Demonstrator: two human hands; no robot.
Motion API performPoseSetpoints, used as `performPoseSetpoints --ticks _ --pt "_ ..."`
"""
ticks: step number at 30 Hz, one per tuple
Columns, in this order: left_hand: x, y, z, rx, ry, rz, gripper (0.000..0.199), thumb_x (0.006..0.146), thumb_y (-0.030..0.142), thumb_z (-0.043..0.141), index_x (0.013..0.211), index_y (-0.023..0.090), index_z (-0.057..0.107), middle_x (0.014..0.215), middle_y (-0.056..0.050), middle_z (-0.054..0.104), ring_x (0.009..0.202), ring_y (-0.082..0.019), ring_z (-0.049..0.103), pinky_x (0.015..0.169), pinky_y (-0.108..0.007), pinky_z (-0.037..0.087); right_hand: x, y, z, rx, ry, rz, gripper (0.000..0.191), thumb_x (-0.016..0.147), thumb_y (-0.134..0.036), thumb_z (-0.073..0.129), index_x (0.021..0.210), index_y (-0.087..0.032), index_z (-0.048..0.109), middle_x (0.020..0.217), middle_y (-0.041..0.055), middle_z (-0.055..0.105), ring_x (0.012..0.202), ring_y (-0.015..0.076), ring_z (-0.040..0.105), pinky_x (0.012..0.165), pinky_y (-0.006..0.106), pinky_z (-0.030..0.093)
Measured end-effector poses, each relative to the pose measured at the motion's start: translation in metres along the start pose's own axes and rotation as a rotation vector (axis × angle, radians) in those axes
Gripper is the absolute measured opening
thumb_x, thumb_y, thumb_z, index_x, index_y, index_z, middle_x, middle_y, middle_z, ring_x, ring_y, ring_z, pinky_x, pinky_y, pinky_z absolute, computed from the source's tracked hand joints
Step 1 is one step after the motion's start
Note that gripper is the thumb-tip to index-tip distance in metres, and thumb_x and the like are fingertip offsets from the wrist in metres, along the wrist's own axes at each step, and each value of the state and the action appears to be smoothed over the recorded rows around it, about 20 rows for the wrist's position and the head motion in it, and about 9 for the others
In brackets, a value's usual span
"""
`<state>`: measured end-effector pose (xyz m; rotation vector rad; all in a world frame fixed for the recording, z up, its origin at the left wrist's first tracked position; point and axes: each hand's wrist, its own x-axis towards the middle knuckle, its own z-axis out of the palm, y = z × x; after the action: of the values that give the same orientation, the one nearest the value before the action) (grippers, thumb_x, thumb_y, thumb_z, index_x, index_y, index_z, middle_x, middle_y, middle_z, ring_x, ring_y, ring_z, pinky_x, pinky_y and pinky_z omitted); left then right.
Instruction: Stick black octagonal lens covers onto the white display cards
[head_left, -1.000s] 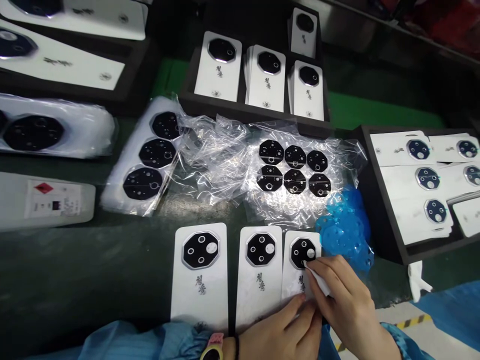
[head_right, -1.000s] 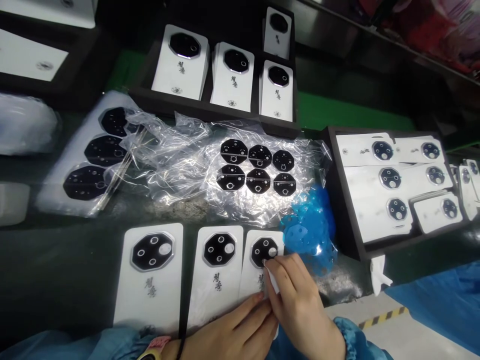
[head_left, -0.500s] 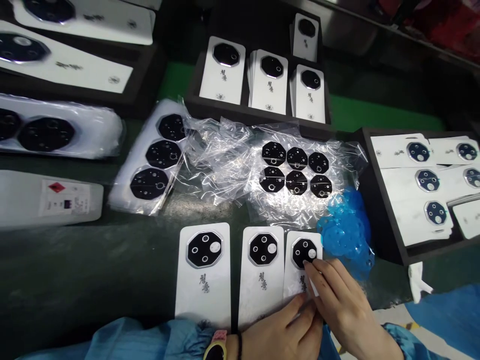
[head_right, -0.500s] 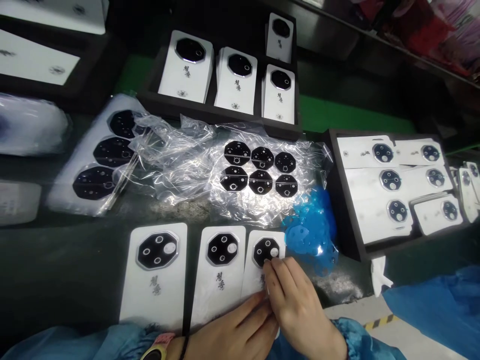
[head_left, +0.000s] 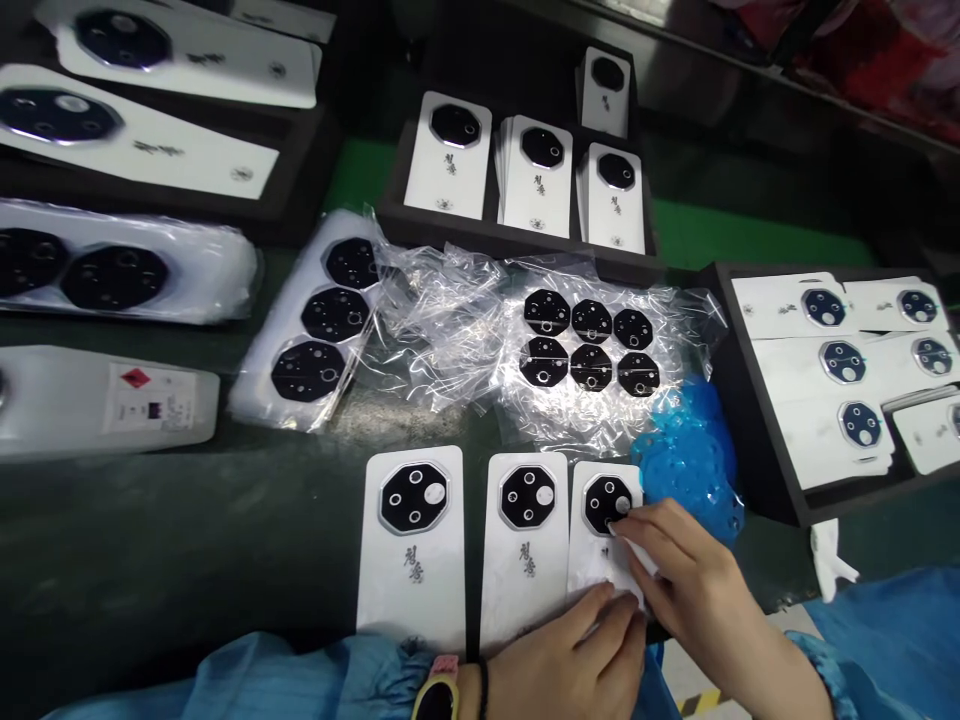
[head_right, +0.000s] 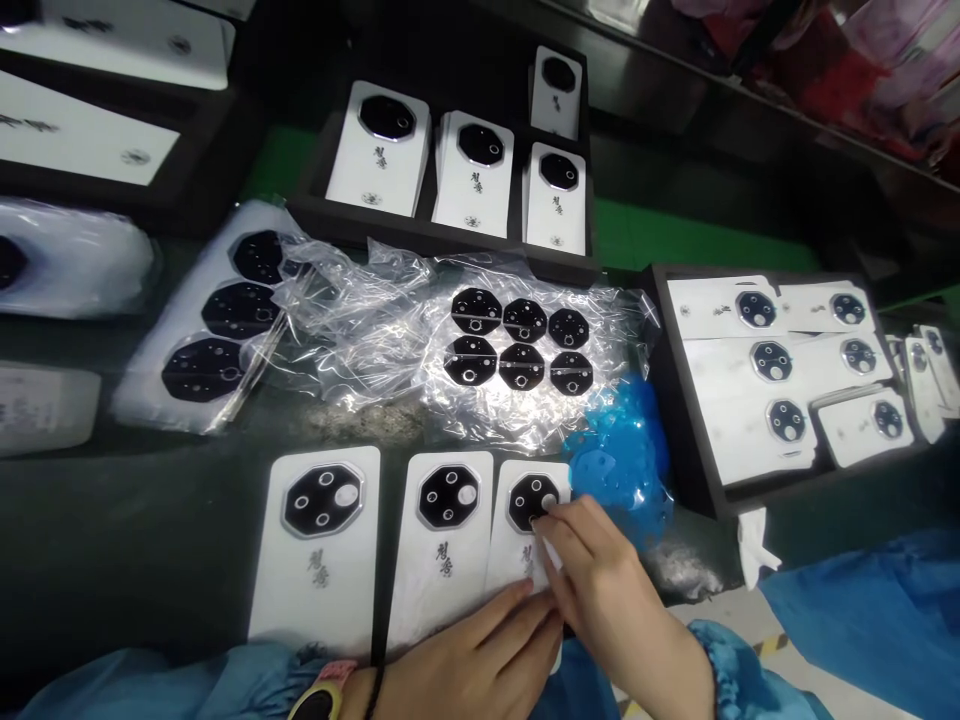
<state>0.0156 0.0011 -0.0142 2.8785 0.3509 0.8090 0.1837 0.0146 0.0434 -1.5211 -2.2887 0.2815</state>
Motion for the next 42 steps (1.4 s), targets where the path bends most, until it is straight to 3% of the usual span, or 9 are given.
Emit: performPoseSetpoints --ticks 5,12,23,27,42 --pt "-0.001 -0.001 0.001 -0.01 0.022 0.002 0.03 0.094 0.015 0.042 0.098 0.014 0.071 0.105 -0.005 0.069 0.101 -0.02 0.058 0.098 -0.035 0.039 0.006 0.004 -0.009 0.078 0.077 0.109 0.013 0.092 -0.013 0.049 0.09 -0.02 0.06 0.078 0.0033 0.065 0.07 0.0159 0.064 0.064 0.028 0.057" --pt "-0.002 0.002 0.004 -0.018 0.071 -0.034 0.035 0.094 0.012 0.036 0.097 0.014 0.072 0.101 -0.004 0.069 0.097 -0.02 0.058 0.095 -0.034 0.04 0.009 -0.001 0.016 0.02 0.109 0.02 0.015 0.092 -0.008 0.047 0.095 -0.015 0.059 0.08 0.0064 0.063 0.072 0.0164 0.06 0.062 0.029 0.056" --pt "-0.001 0.003 0.006 -0.017 0.065 -0.064 0.031 0.09 0.011 0.041 0.098 0.011 0.071 0.096 -0.006 0.069 0.094 -0.02 0.057 0.097 -0.035 0.04 0.009 -0.003 0.026 -0.035 0.061 -0.022 0.016 0.092 -0.007 0.045 0.097 -0.012 0.059 0.083 0.0083 0.063 0.076 0.0178 0.058 0.068 0.032 0.057" --pt "-0.001 0.001 0.007 -0.023 0.054 -0.046 0.03 0.091 0.012 0.042 0.097 0.011 0.071 0.095 -0.007 0.068 0.092 -0.02 0.057 0.096 -0.035 0.04 0.006 -0.004 0.026 -0.034 0.064 -0.008 0.016 0.091 -0.007 0.046 0.098 -0.013 0.06 0.084 0.0081 0.064 0.078 0.0185 0.06 0.072 0.033 0.057" --pt "-0.003 0.002 0.006 0.002 0.094 -0.041 0.031 0.091 0.012 0.042 0.098 0.012 0.072 0.1 -0.007 0.069 0.097 -0.02 0.057 0.097 -0.034 0.039 0.013 0.0 0.016 0.067 0.122 0.05 0.016 0.091 -0.008 0.049 0.098 -0.018 0.061 0.082 0.0058 0.066 0.073 0.0169 0.063 0.063 0.03 0.057"
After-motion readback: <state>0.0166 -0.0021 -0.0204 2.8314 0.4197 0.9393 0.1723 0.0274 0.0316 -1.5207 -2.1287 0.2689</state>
